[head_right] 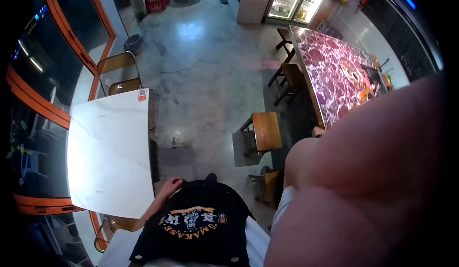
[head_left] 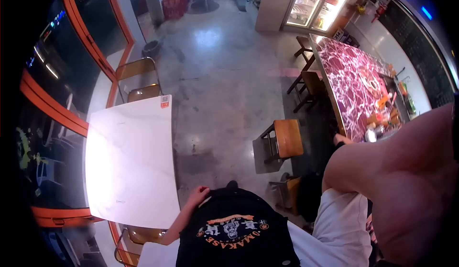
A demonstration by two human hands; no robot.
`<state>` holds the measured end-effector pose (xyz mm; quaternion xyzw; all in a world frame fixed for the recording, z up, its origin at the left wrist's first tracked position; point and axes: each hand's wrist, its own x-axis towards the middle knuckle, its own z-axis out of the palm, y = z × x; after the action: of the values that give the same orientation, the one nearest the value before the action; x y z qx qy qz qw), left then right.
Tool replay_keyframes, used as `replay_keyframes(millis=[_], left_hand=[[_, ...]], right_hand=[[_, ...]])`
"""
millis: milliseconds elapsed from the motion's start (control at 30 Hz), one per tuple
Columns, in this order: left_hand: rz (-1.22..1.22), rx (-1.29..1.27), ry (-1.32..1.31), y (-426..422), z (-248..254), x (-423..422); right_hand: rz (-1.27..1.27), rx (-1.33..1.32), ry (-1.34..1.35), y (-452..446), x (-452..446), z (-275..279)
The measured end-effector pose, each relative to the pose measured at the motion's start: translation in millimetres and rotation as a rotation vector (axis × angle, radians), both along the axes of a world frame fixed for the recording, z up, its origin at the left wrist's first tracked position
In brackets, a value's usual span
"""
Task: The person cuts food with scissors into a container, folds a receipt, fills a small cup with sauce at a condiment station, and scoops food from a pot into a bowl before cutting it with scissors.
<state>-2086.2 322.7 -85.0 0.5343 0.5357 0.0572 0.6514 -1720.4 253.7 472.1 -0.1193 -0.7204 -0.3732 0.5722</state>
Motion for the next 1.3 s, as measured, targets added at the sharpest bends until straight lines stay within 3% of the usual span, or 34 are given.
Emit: replay_keyframes(millis=[33,133,167,200,267,300,400,433,500,533,567,600,633,733,833,900,933,967,1000,1067,1100,1133,1167,1200,1233,1267,1300], left_hand=[[-0.127,0.126,0.022,21.5,6.7,11.7],[-0.038,0.167,0.074,97.7,58.9,46.7],[-0.064,0.225,0.102,129.8,22.4,46.2],[0.039,0.231,0.117,154.1,-44.5,47.1],[0.150,0.113,0.162,219.2,-83.9,75.0],[0.097,0.179,0.196,255.5,-62.4,96.3],[0.044,0.300,0.141,385.0,-47.2,148.1],[0.068,0.201,0.171,432.7,-38.3,170.1],[0.082,0.141,0.137,522.7,-32.7,209.2],[0.055,0.169,0.081,567.7,-36.8,223.9],[0.020,0.181,0.102,606.3,-18.9,238.2],[-0.040,0.243,0.102,651.5,2.6,262.7],[-0.100,0.311,0.094,699.2,18.6,290.2],[-0.194,0.337,0.159,820.8,12.5,352.5],[-0.223,0.353,0.252,921.3,-17.0,406.7],[-0.079,0.283,0.275,977.6,-57.2,441.9],[0.041,0.222,0.276,995.3,-80.1,454.5],[0.014,0.106,0.428,1008.3,-109.9,458.9],[-0.012,-0.011,0.580,1026.2,-107.9,472.2],[0.341,-0.391,0.370,1032.0,-95.7,506.3],[0.344,-0.406,0.364,1049.4,-103.0,512.2],[-0.028,0.021,0.334,1065.5,-111.0,511.4],[-0.389,0.453,0.283,1076.5,-119.6,521.7],[-0.123,0.214,0.486,1089.8,-99.8,551.8],[-0.008,0.097,0.518,1110.7,-81.5,582.3],[0.033,0.056,0.502,1129.4,-77.2,600.3],[0.050,0.023,0.494,1151.9,-79.7,617.1]], right_hand=[[0.005,-0.009,-0.002,35.0,8.7,0.4],[-0.010,-0.054,0.048,141.3,39.1,-9.6],[-0.023,-0.086,0.056,183.9,52.1,-20.8],[-0.056,-0.140,0.074,231.2,67.6,-33.5],[-0.202,-0.390,0.161,335.8,101.8,-74.0],[-0.288,-0.555,0.212,389.0,121.4,-101.6],[-0.573,-1.193,0.351,515.4,207.5,-266.9],[-0.527,-1.397,0.391,539.1,245.4,-349.4],[-0.940,-1.970,0.207,521.2,295.5,-503.4],[-0.940,-2.248,0.262,494.2,303.6,-553.5],[-1.018,-2.408,0.206,448.8,318.0,-653.8],[-0.929,-2.394,-0.431,407.9,308.8,-673.8],[-0.853,-2.495,-0.450,377.9,298.4,-681.1],[-0.875,-2.905,0.377,346.6,286.3,-674.9],[-0.888,-2.984,0.864,398.5,314.9,-676.9],[-0.886,-2.977,1.041,457.2,356.8,-684.6],[-0.875,-2.953,1.092,493.9,383.3,-687.0],[-0.859,-2.917,1.108,534.4,409.4,-691.2],[-0.844,-2.890,1.117,571.2,432.1,-694.7],[-0.828,-2.747,1.057,673.6,499.3,-717.8],[-0.834,-2.625,1.016,738.9,542.1,-730.3],[-0.854,-2.465,0.999,808.5,594.8,-743.0],[-0.911,-2.347,0.980,881.6,648.7,-692.4],[-0.886,-2.159,1.033,959.1,696.8,-652.1],[-0.934,-2.195,0.937,1028.2,747.5,-604.8],[-0.807,-1.888,0.914,1082.6,794.6,-598.8],[-0.803,-1.819,0.914,1140.4,834.3,-569.4]])
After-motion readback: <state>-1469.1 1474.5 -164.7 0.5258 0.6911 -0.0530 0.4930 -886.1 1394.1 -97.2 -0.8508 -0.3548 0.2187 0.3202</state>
